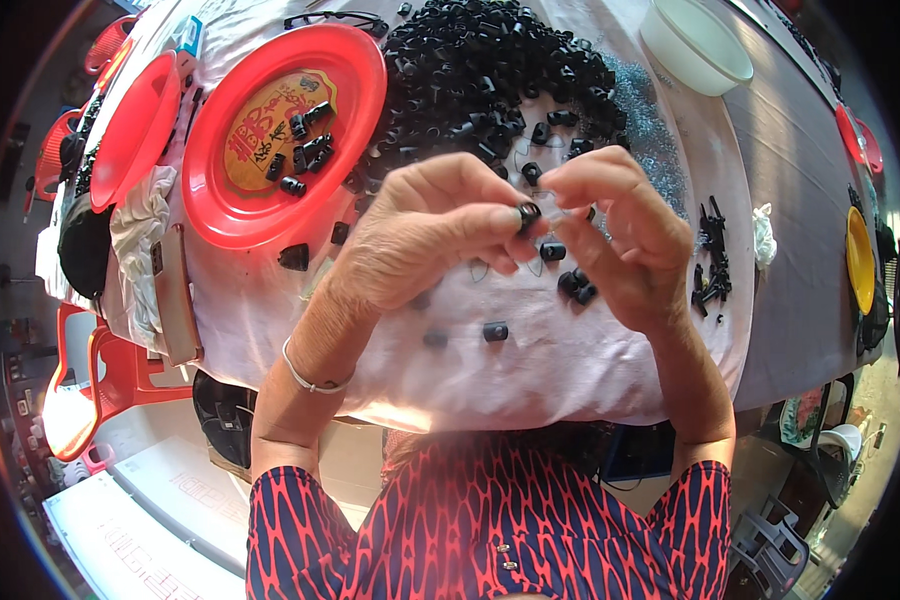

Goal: The person assembles plastic cord locks by hand, picking up plastic components and springs from the table and fitting them together.

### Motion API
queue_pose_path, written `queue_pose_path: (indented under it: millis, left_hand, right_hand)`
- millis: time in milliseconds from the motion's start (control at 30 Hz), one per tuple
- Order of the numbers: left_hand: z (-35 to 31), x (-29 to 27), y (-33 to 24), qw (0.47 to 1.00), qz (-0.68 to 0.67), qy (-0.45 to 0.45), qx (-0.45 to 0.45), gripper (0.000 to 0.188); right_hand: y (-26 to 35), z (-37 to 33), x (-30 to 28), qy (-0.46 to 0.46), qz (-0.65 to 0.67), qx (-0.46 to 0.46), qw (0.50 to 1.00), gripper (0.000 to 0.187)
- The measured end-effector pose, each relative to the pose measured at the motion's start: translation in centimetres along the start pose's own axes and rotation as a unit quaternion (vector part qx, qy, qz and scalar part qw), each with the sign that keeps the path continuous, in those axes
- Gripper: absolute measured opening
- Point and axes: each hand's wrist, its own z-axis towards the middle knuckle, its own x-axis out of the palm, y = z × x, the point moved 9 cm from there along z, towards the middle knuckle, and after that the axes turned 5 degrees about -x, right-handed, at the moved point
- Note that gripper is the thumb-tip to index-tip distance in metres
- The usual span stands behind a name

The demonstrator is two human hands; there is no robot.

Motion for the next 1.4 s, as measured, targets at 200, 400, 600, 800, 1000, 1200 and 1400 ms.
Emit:
queue_pose_path:
  millis: [200,400,600,800,1000,1200,1400]
  left_hand:
    - [0.1,-2.0,-1.5,0.991,-0.103,-0.003,0.080,0.010]
    - [0.3,-1.9,-1.2,0.991,-0.111,0.000,0.072,0.012]
    - [0.6,-1.9,-0.6,0.991,-0.115,-0.003,0.064,0.010]
    - [0.9,-1.6,0.5,0.994,-0.106,0.001,0.041,0.010]
    - [0.8,-1.0,2.2,0.997,-0.071,-0.010,-0.010,0.008]
    - [0.9,0.1,3.2,0.999,-0.028,0.001,-0.047,0.010]
    - [1.0,1.1,4.2,0.995,-0.048,0.036,-0.080,0.013]
  right_hand:
    - [-0.7,-1.8,1.4,0.048,-0.216,-0.070,0.973,0.017]
    - [-1.2,-2.0,3.8,0.146,-0.343,-0.085,0.924,0.022]
    - [-2.3,-2.1,4.4,0.132,-0.407,-0.097,0.899,0.017]
    - [-1.4,-2.2,3.0,0.103,-0.374,-0.086,0.918,0.020]
    - [-3.2,-3.0,-1.3,-0.038,0.088,0.158,0.983,0.013]
    - [-2.6,-3.2,-1.1,0.005,0.145,0.216,0.965,0.008]
    - [-2.8,-4.0,-1.2,0.018,0.197,0.287,0.937,0.014]
